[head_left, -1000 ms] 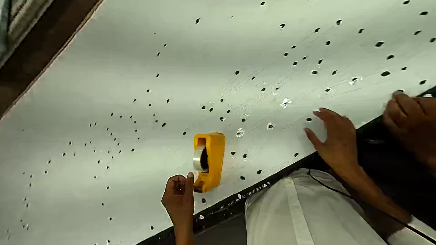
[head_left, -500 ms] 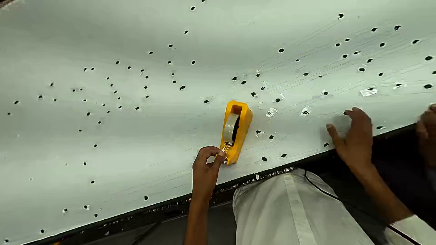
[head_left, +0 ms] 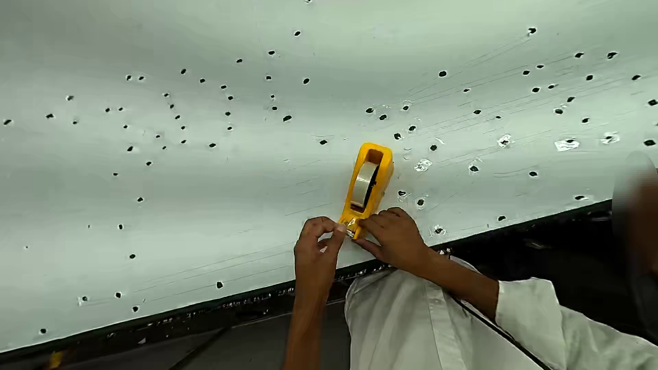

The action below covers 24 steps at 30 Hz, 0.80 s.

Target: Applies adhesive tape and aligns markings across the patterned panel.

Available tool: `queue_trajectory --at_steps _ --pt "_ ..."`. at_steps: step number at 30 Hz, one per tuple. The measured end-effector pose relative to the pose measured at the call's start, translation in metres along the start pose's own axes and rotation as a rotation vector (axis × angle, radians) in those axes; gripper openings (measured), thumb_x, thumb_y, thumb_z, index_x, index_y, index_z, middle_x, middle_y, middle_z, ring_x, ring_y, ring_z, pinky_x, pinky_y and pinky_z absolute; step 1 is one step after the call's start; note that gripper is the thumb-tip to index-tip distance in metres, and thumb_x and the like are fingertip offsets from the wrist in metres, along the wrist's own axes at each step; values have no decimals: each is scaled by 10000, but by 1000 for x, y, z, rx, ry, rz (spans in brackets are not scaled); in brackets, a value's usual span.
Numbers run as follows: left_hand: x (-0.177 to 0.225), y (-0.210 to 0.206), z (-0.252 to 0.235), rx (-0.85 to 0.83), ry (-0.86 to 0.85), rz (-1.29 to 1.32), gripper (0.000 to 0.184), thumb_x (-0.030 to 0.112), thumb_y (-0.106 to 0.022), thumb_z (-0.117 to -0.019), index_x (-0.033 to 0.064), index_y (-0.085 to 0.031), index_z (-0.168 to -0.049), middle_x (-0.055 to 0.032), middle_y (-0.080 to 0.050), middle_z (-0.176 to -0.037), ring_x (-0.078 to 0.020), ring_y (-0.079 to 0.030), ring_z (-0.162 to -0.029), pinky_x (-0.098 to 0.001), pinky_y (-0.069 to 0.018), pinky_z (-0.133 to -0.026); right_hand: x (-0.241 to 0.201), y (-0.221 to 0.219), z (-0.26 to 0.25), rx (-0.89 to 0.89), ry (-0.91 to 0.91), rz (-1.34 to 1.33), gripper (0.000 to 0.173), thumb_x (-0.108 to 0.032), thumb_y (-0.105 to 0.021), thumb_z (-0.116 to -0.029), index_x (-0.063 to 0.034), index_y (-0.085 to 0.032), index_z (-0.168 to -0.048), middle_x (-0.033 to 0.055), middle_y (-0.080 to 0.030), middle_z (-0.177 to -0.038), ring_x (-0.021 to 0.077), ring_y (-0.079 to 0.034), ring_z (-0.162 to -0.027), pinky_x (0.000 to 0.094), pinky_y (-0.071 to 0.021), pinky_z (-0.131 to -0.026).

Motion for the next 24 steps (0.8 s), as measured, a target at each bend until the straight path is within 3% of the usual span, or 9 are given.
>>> queue_trajectory --at_steps 2,5,8,12,15,17,19,21,24 --pt "-7 8 9 29 22 -65 129 202 -669 -953 76 -697 -959 -43 -642 -1104 -153 -635 -1011 -358 -566 -808 2 0 0 -4 -6 -16 310 -381 -689 -922 -95 -757 -1022 57 -729 -851 247 -702 -789 471 -547 -764" --pt "-23 6 10 7 126 -44 147 184 -647 -989 57 -716 -960 -34 -683 -925 -143 -630 -827 -350 -518 -735 4 -2 -1 16 7 -35 315 -392 -695 -912 -91 -753 -984 58 -727 -816 248 -699 -753 467 -546 -748" --pt "-37 -1 6 -55 217 241 160 86 -561 -1014 59 -699 -939 3 -663 -781 -83 -609 -707 -238 -521 -696 7 -1 -1 -9 -1 -70 336 -405 -704 -914 -84 -755 -996 60 -730 -820 247 -704 -756 474 -551 -769" --pt "-58 -13 3 -100 475 657 231 46 -492 -1010 68 -654 -848 3 -604 -696 -70 -584 -604 -223 -535 -610 16 -2 0 -55 10 -183 310 -356 -720 -921 -90 -759 -1075 58 -753 -912 233 -725 -842 498 -548 -863" --pt "-70 -35 16 -96 626 494 189 53 -482 -1050 25 -613 -918 13 -595 -684 -50 -557 -551 -197 -511 -548 32 9 8 -83 -39 -244 298 -338 -710 -937 -102 -759 -1111 48 -757 -936 223 -723 -860 519 -534 -913" --pt "-63 -45 35 -128 527 341 150 62 -519 -1029 -2 -642 -970 16 -618 -698 -50 -575 -565 -207 -520 -558 50 25 18 -43 -97 -233 299 -348 -695 -945 -117 -758 -1125 30 -753 -923 202 -715 -852 505 -531 -921" --pt "-47 -56 38 -182 358 297 154 47 -535 -984 12 -679 -941 18 -659 -691 -43 -603 -565 -201 -534 -551 81 47 30 59 -187 -185 276 -337 -684 -951 -124 -760 -1110 17 -753 -913 180 -714 -847 463 -536 -908" --pt "-28 -78 34 -265 245 243 133 10 -542 -977 19 -674 -962 31 -670 -708 -38 -615 -582 -199 -538 -561 115 73 57 138 -317 -130 270 -299 -684 -952 -100 -755 -1121 58 -752 -975 226 -714 -920 469 -539 -909" --pt "5 -130 5 -381 54 138 108 20 -588 -960 -6 -686 -997 33 -674 -750 -42 -621 -617 -209 -546 -586 173 113 103 227 -552 -18 321 -289 -674 -968 -76 -728 -1202 120 -719 -1178 299 -674 -1135 511 -522 -1006"
Point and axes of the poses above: each hand's wrist, its own z-axis away from the middle knuckle, its own y-axis out of the back of the hand, x = y × z, the point moved 3 cm from there along -z, towards the middle knuckle
